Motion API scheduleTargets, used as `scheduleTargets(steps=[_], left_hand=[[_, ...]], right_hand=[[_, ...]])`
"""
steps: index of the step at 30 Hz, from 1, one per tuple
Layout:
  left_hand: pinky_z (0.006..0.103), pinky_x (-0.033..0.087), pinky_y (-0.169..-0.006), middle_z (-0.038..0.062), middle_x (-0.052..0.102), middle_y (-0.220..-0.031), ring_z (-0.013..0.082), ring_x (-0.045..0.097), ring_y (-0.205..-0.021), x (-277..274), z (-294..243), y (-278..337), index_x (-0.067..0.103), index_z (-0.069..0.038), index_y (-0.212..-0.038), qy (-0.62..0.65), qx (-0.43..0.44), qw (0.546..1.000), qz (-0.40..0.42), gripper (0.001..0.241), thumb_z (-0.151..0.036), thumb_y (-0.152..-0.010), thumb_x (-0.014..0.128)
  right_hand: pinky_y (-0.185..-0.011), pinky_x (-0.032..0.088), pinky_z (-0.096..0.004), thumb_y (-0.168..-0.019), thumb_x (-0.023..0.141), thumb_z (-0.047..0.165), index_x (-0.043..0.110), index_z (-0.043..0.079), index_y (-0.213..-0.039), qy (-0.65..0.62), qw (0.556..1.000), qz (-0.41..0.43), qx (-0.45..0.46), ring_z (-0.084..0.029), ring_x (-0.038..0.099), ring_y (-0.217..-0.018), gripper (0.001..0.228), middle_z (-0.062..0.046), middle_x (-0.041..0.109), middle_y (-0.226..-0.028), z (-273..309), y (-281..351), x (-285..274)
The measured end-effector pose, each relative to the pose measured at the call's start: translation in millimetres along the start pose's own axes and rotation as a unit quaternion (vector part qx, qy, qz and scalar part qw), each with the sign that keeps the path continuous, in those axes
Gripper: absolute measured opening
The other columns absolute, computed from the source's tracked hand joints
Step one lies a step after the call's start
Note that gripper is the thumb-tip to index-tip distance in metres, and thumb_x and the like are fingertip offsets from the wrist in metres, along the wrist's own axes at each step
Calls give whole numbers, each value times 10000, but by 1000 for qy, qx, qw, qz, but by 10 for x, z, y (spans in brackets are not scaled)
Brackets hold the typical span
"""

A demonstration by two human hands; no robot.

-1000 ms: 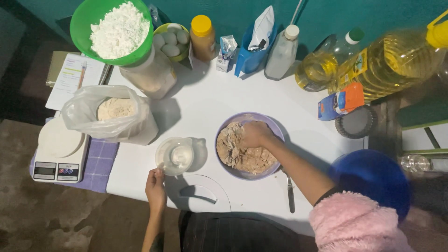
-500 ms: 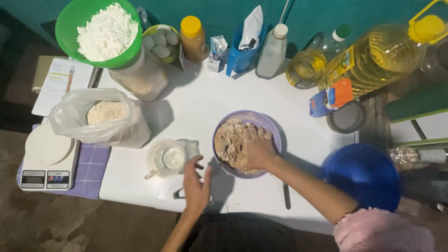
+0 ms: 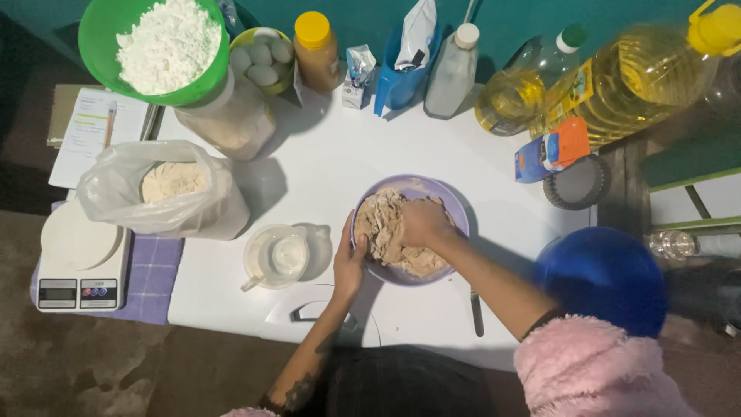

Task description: The recorder is kneading dough in a purple bowl on a table with various ingredients.

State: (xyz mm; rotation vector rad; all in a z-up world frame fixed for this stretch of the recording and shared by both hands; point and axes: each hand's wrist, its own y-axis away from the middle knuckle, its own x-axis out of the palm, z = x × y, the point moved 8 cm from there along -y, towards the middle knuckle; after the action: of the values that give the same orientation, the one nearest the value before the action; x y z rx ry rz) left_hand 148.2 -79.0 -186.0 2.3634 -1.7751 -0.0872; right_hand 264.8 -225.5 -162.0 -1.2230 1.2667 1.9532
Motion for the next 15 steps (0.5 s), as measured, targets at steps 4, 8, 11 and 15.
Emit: scheduleTargets(steps=[4, 8, 11, 15], left_hand=[[352, 383, -1150, 129, 543, -1510, 224, 523, -1354, 14, 117, 7, 365, -124, -1593, 36, 6, 999, 0, 626, -371, -1040, 521], [355, 336, -1183, 133, 498, -1548, 220, 468, -1401, 56, 193, -65, 356, -110, -1597, 90, 30, 996, -4, 590, -359, -1075, 470], [363, 345, -1181, 126, 502, -1537, 223, 471, -1395, 85, 195, -88, 371, -108, -1590, 135, 10, 991, -15, 576, -369, -1081, 436], [384, 447, -1117, 134, 581, -1446, 237, 557, -1294, 167, 170, -230, 466, -64, -1523, 250, -21, 968, -23, 556, -385, -1069, 453]], right_hand=[[-920, 569, -475, -633, 828, 298, 745, 31, -982, -2, 999, 39, 23, -381, 709, -1027, 447, -244, 713, -1061, -41, -140, -14], [-921, 567, -485, -698, 737, 225, 760, 22, -995, -34, 996, 66, 43, -384, 713, -1036, 360, -243, 721, -1063, -125, -265, 70], [-910, 578, -477, -726, 698, 219, 791, 15, -968, -22, 996, 85, 15, -372, 734, -992, 331, -233, 743, -1033, -164, -331, 284], [-886, 591, -432, -681, 811, 294, 787, 7, -971, -131, 989, 72, -7, -327, 756, -931, 409, -214, 764, -970, -294, -105, 308]])
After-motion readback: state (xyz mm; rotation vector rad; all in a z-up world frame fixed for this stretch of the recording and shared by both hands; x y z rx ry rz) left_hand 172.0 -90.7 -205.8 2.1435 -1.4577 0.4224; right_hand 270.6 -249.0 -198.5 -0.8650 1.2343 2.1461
